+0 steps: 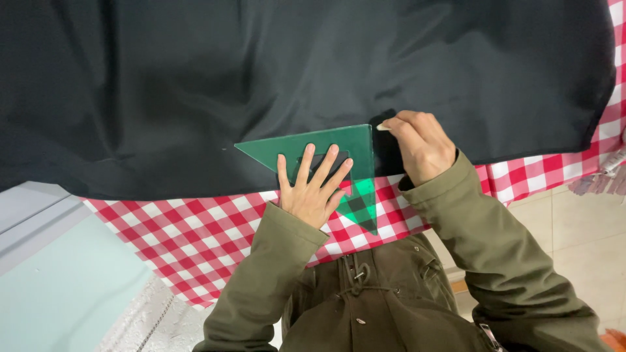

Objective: The person marks a black garment with a set square and chalk, then pins the hem. They fold the hem and iron it flat using an electric iron. The person repeats the folding and ironing process on different sections of the garment.

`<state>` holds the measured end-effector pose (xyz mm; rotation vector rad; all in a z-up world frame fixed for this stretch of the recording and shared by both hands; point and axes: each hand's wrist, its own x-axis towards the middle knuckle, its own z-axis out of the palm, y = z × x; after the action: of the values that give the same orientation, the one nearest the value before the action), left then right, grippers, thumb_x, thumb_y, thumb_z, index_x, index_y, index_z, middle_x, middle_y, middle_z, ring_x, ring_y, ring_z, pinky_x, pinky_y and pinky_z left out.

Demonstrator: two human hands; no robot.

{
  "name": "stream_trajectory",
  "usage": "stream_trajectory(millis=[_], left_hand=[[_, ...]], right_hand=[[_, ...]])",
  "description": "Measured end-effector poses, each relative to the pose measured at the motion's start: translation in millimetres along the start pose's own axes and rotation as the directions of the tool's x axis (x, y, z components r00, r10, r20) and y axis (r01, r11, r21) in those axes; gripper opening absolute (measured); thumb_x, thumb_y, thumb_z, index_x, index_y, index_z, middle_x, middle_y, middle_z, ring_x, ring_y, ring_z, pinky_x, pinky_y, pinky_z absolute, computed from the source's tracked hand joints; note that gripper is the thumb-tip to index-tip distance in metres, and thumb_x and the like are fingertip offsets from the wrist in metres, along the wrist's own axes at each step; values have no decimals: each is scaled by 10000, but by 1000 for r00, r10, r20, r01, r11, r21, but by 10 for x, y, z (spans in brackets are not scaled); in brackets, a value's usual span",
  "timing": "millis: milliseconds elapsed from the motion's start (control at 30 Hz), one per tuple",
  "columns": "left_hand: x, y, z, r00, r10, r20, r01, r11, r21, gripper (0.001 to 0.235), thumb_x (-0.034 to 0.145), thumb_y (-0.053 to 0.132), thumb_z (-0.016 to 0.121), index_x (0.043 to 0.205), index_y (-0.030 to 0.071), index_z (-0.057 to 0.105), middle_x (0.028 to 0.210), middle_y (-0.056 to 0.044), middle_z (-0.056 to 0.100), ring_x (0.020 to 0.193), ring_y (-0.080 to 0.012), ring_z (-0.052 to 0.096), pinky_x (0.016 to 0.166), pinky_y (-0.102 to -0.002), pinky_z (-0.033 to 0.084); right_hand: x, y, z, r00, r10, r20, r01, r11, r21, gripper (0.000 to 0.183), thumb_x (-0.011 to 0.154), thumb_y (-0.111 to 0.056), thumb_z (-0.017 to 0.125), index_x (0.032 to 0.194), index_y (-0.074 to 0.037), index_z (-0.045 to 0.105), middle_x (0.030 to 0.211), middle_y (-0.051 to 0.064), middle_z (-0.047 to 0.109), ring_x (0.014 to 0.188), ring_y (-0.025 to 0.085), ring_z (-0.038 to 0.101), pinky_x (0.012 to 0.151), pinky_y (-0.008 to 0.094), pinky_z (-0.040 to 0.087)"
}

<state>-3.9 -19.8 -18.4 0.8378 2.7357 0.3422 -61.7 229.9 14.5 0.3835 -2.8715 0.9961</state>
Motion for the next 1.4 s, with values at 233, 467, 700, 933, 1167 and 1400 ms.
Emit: stream_trajectory(millis=[233,467,700,933,1167,1400], left_hand=[[35,158,-49,999,-24,24,24,1000,15,682,981,470,655,1600,308,417,1706,1,269,1575,-347,206,1205,-755,162],[400,707,43,999,41,-18,-42,998,-52,701,988,481,655,1609,299,386,1709,-26,239,1576,-365,197,1207,-754,148],[789,1196,129,999,35,-13,-36,996,-84,743,966,461,683,1616,304,361,1714,-30,230,1580,-365,186,1193,-774,144],[928,1335,203,1000,24,-8,-24,998,-62,730,946,461,697,1594,332,385,1705,-22,229,1575,-363,175,1172,-789,131],[982,1291,230,998,58,29,-56,996,-69,694,956,455,683,1586,347,411,1701,-30,256,1570,-373,184,1165,-798,117],[997,1268,272,996,85,20,-85,996,-6,676,980,486,671,1592,354,417,1708,-36,255,1574,-379,187,1161,-803,126]], right_hand=[[-652,120,-424,960,240,-143,-240,971,21,195,1018,68,765,1183,-17,706,1198,137,661,1023,257,698,861,339,590],[-1628,326,-621,910,365,-196,-370,929,11,234,944,86,757,1145,-8,680,1157,140,704,1075,276,718,914,346,601],[-1627,756,-767,963,254,-93,-247,966,80,286,861,96,732,1094,-30,622,1327,184,674,1326,371,614,1090,448,510],[-1757,1186,-721,975,221,-38,-216,971,99,328,819,118,715,1062,-56,580,1406,156,648,1402,380,561,1177,504,451],[-1853,1291,-669,976,217,-3,-215,970,111,340,820,107,710,1084,-55,571,1418,146,636,1404,384,548,1194,533,420],[-1885,1340,-619,973,230,-13,-228,970,81,317,859,93,715,1108,-59,590,1419,129,642,1406,354,555,1211,536,399]])
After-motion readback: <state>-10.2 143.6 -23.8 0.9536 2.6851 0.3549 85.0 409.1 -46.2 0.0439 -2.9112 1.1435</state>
